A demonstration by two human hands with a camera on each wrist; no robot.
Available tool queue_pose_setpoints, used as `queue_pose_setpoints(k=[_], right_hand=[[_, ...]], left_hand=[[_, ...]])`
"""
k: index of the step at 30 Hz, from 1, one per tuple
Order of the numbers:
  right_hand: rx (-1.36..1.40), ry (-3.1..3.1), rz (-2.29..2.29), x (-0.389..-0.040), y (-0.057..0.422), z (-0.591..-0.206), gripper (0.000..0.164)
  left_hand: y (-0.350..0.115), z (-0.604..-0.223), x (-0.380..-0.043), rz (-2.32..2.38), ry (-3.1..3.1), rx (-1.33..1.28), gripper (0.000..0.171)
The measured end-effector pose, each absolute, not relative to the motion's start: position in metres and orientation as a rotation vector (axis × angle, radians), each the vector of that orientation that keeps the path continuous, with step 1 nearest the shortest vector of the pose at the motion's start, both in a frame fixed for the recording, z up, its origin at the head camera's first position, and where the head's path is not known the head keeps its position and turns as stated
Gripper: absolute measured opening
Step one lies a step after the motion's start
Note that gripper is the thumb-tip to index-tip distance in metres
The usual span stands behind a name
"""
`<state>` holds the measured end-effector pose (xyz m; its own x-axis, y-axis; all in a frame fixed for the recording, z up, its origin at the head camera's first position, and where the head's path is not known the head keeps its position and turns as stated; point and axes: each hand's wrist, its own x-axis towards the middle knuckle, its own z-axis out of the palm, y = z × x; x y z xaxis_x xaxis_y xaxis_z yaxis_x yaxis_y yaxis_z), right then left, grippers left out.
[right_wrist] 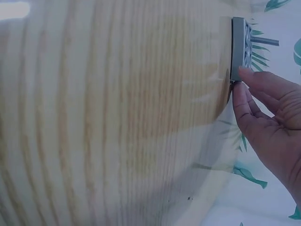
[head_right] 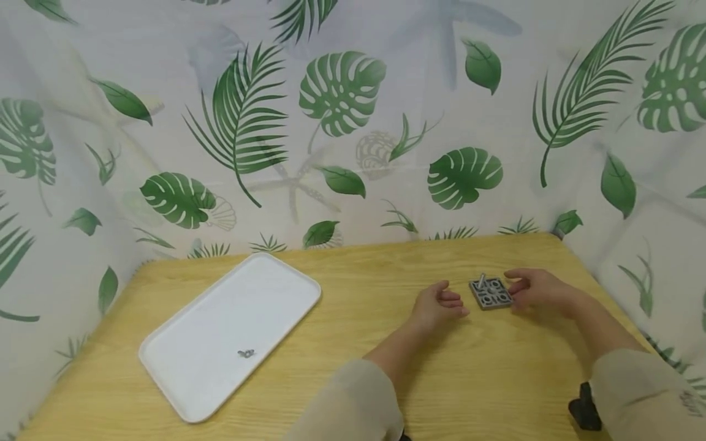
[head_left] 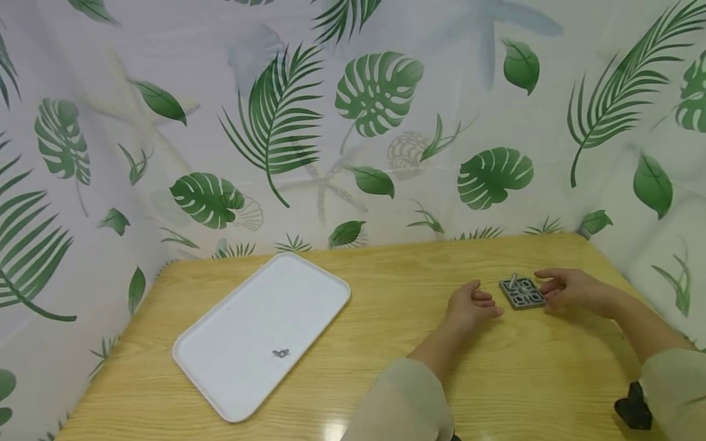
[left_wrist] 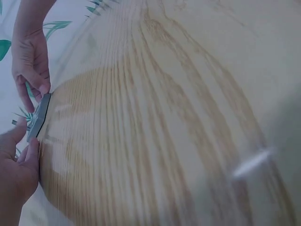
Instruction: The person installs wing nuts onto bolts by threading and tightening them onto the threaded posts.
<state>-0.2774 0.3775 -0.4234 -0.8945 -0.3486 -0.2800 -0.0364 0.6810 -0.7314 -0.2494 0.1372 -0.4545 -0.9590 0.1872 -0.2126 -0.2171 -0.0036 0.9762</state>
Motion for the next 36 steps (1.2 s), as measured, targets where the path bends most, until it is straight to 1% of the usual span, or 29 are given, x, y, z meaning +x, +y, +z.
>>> queue_pose_setpoints(k=[5,13,19,22,24,26,29,30,32,36], right_hand=[[-0.31,2.504,-1.072,-0.277,0.372,-0.425,0.083],[-0.3,2.519,-1.071,-0.276,0.367,-0.428,0.075],[-0.295,2.461,-1.104,-0.272,0.371,-0.427,0.077],[-0.295,2.429,-1.131,-0.267,0.373,-0.428,0.079],[-0.3,2.418,-1.148,-0.263,0.374,-0.428,0.079],[-0.294,2.406,-1.156,-0.261,0.374,-0.428,0.079],[-0.292,2.404,-1.151,-0.26,0.373,-0.427,0.079],[-0.287,2.407,-1.147,-0.26,0.372,-0.427,0.079],[-0.276,2.416,-1.14,-0.259,0.371,-0.426,0.079],[-0.276,2.433,-1.122,-0.258,0.366,-0.425,0.076]], left_hand=[[0.146,-0.454,-0.249,1.92,1.987,0.073,0.072],[0.162,-0.45,-0.244,1.965,2.05,-0.028,0.065],[0.166,-0.451,-0.241,1.849,2.25,-0.004,0.067],[0.168,-0.453,-0.239,1.797,2.34,0.057,0.049],[0.17,-0.452,-0.236,1.752,2.397,0.08,0.045],[0.171,-0.452,-0.234,1.692,2.453,0.094,0.043],[0.17,-0.449,-0.231,1.638,2.485,0.095,0.058],[0.169,-0.448,-0.231,1.628,2.489,0.105,0.059],[0.166,-0.447,-0.231,1.627,2.486,0.13,0.059],[0.16,-0.444,-0.234,1.619,2.457,0.179,0.046]])
